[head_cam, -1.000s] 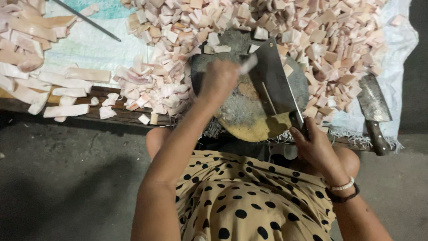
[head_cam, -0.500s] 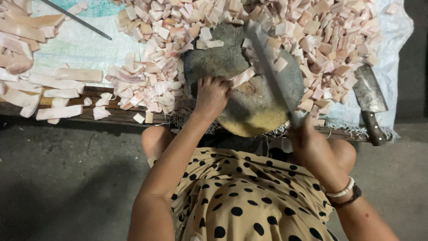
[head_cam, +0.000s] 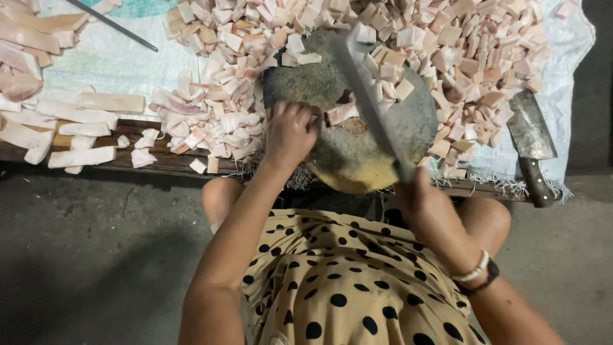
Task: The person is cutting pieces of animal fat and skin into small cubes using a large cleaver on a wooden cutting board.
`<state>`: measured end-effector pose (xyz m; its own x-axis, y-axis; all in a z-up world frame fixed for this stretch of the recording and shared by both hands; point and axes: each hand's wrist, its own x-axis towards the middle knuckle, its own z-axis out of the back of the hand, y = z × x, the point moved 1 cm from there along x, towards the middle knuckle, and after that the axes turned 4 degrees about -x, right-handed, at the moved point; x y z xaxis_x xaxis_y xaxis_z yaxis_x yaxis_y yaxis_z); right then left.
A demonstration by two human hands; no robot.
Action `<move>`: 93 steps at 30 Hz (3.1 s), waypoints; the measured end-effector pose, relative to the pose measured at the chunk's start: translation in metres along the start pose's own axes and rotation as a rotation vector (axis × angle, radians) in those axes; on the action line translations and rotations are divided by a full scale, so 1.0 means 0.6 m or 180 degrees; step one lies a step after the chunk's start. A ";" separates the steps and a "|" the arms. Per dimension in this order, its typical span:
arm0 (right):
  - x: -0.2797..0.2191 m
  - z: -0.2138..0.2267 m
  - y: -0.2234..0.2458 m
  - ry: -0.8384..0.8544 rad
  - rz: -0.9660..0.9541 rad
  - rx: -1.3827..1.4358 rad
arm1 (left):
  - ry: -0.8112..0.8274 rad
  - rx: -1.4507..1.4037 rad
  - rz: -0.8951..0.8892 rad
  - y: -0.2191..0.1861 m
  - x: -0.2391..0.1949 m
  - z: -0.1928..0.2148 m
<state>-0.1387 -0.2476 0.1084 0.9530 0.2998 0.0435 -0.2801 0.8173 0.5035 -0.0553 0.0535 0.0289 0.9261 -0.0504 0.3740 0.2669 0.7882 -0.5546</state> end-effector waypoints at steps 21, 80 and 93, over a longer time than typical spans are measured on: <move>0.039 0.087 0.008 -0.0058 -0.0548 -0.0081 | -0.0956 -0.0634 0.0511 0.125 0.137 -0.029; 0.035 0.002 -0.083 0.0431 -0.0609 0.0031 | 0.2151 -0.1586 0.1885 -0.073 0.131 0.002; 0.018 0.082 0.018 0.0080 -0.0611 0.0048 | 0.0757 0.0276 0.0644 -0.047 -0.024 -0.021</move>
<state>-0.1259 -0.2597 0.1571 0.9855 0.1514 -0.0760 -0.0915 0.8533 0.5133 -0.0728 0.0243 0.0297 0.9971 -0.0212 0.0729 0.0568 0.8455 -0.5309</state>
